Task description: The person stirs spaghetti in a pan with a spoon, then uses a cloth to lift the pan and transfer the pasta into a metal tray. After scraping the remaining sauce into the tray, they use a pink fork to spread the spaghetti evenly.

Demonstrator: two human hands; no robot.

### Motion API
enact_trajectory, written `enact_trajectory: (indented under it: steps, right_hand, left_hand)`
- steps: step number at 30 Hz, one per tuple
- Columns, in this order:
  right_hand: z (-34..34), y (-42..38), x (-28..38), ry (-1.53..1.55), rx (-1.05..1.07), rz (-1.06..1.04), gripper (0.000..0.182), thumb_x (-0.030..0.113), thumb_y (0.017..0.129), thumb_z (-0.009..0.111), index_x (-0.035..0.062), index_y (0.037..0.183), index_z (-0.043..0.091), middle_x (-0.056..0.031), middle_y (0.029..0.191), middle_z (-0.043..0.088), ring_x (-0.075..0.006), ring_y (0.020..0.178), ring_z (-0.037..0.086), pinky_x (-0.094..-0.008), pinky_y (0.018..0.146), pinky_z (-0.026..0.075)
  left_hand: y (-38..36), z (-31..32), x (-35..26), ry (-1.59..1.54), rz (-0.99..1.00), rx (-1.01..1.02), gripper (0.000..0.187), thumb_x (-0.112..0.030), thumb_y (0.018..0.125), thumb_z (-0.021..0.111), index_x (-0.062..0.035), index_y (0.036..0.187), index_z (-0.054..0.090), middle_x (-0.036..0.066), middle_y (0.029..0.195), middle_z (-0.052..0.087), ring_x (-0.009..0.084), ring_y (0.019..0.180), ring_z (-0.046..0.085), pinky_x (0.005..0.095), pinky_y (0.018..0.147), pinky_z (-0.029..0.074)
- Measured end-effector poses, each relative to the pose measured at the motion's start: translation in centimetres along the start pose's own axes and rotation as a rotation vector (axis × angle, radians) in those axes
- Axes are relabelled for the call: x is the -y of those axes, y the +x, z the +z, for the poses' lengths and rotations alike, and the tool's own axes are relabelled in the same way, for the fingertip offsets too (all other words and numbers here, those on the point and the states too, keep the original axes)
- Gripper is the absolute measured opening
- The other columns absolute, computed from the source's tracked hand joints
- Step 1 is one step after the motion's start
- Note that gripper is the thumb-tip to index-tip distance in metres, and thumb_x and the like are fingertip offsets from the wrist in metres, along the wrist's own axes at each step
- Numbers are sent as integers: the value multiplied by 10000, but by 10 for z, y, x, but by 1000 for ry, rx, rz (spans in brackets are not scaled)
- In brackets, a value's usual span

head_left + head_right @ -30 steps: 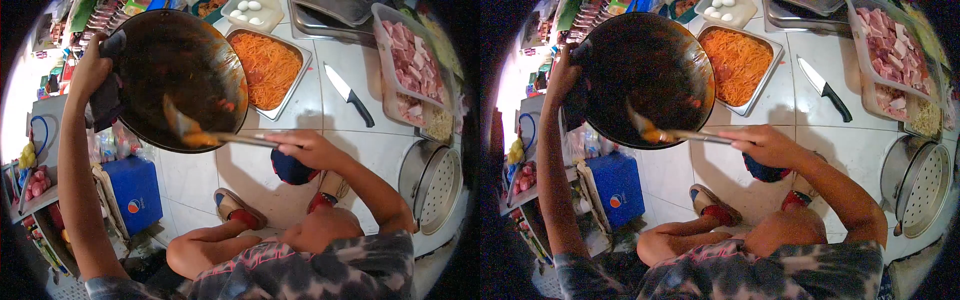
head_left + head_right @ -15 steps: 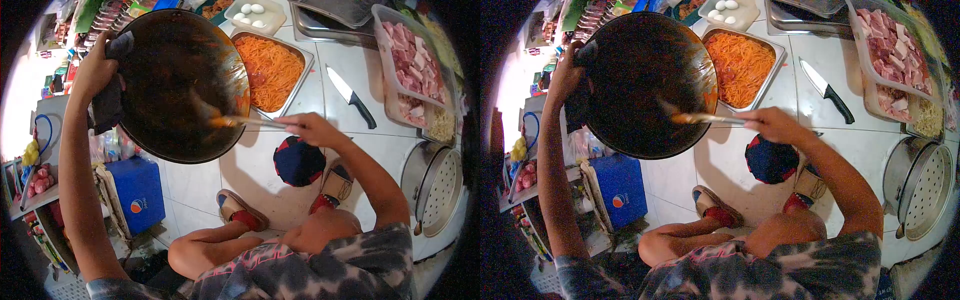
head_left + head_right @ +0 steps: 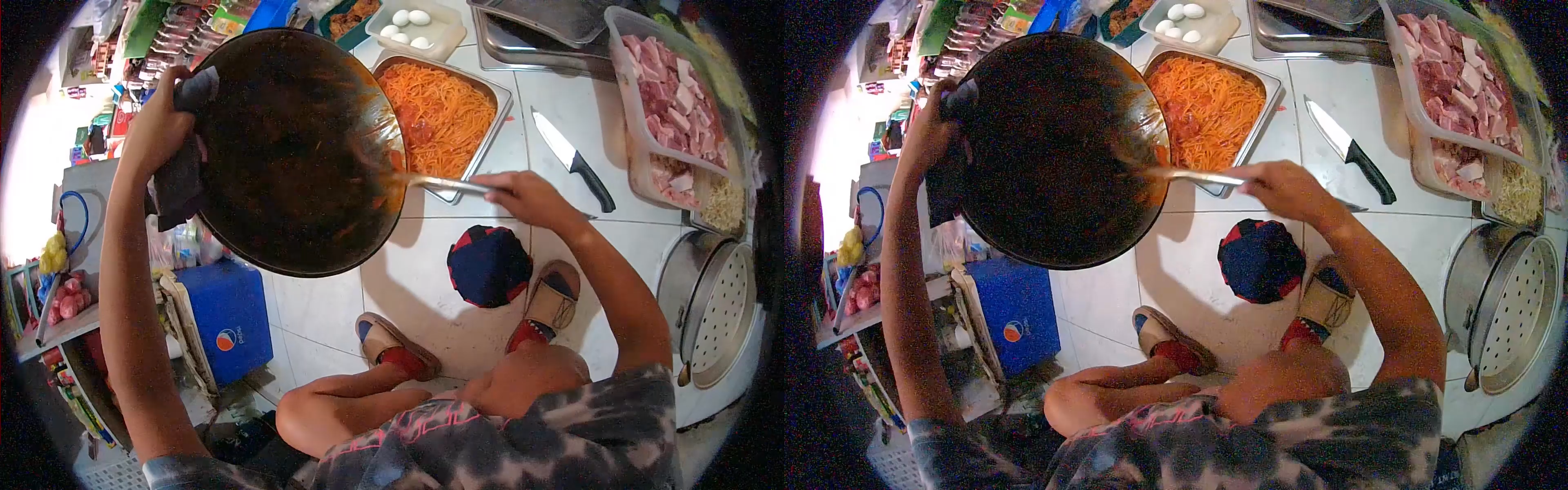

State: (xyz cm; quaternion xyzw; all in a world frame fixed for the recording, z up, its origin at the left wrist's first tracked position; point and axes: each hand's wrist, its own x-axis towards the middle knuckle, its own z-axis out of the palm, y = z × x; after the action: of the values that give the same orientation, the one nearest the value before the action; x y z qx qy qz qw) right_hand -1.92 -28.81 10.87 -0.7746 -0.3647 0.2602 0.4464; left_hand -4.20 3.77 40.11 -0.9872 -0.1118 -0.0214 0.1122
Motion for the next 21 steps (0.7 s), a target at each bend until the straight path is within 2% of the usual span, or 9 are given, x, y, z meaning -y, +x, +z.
enact_trajectory:
  steps: [1, 4, 5, 8, 10, 12, 14, 17, 21]
  right_hand:
    - [4, -5, 3, 157, -2, -110, 281, 177, 794, 489, 124, 1069, 510, -66, 731, 578, -127, 626, 517, -252, 628, 411]
    - [-2, -9, 13, 317, 302, -76, 284, 158, 787, 504, 120, 1069, 514, -56, 743, 581, -104, 657, 510, -241, 641, 408]
    - [-2, -7, 11, 256, 281, -220, 290, 142, 779, 516, 119, 1069, 515, -57, 779, 583, -100, 685, 509, -240, 662, 409]
    - [-21, 4, 6, 325, 454, 7, 294, 130, 776, 519, 114, 1070, 514, -52, 832, 585, -96, 709, 506, -240, 677, 407]
    - [-30, 11, -4, 176, 409, -27, 292, 109, 769, 520, 104, 1061, 517, -49, 857, 581, -104, 710, 508, -243, 683, 410]
    - [-40, 19, -19, 98, 422, 56, 284, 122, 765, 522, 98, 1047, 525, -54, 868, 580, -118, 730, 517, -251, 694, 410]
    - [-44, 26, -33, 47, 298, -49, 278, 136, 760, 524, 100, 1036, 530, -67, 871, 584, -145, 749, 534, -265, 705, 411]
    - [-51, 38, -33, -117, 168, -71, 276, 153, 749, 528, 115, 1022, 538, -90, 873, 585, -187, 775, 551, -288, 721, 412]
    - [-56, 53, -31, -340, -7, -23, 260, 223, 735, 535, 184, 991, 552, -86, 862, 581, -242, 799, 545, -339, 711, 414]
  left_hand:
    - [2, 3, 7, 8, 31, -23, 503, -26, 581, 453, -121, 1066, 359, 230, 898, 525, 345, 812, 537, 367, 675, 411]
    - [-3, 1, 9, -68, -40, -1, 529, -23, 568, 451, -122, 1079, 358, 214, 885, 529, 323, 782, 546, 348, 661, 417]
    - [-4, -1, 6, -82, -38, 1, 533, -19, 565, 447, -122, 1081, 357, 207, 876, 529, 313, 771, 546, 341, 653, 418]
    - [-6, -7, 0, -120, -9, 2, 538, -7, 559, 437, -119, 1079, 355, 191, 851, 528, 285, 740, 546, 325, 630, 420]
    - [-6, -10, -2, -142, 42, -5, 532, 2, 556, 432, -113, 1070, 355, 184, 835, 525, 271, 723, 544, 322, 614, 421]
    - [-5, -16, -7, -147, -3, 53, 521, 19, 559, 428, -90, 1062, 351, 183, 874, 514, 260, 734, 538, 316, 627, 422]
    - [-6, -21, -17, -113, -67, 120, 531, 30, 560, 435, -69, 1074, 342, 171, 951, 502, 239, 772, 528, 298, 676, 426]
    - [-4, -13, -7, -203, -34, 85, 510, 6, 563, 433, -99, 1056, 353, 186, 839, 523, 274, 724, 544, 330, 623, 419]
    - [-7, -8, -8, -83, -54, 39, 511, -13, 559, 449, -102, 1053, 356, 191, 855, 524, 283, 735, 542, 334, 654, 415]
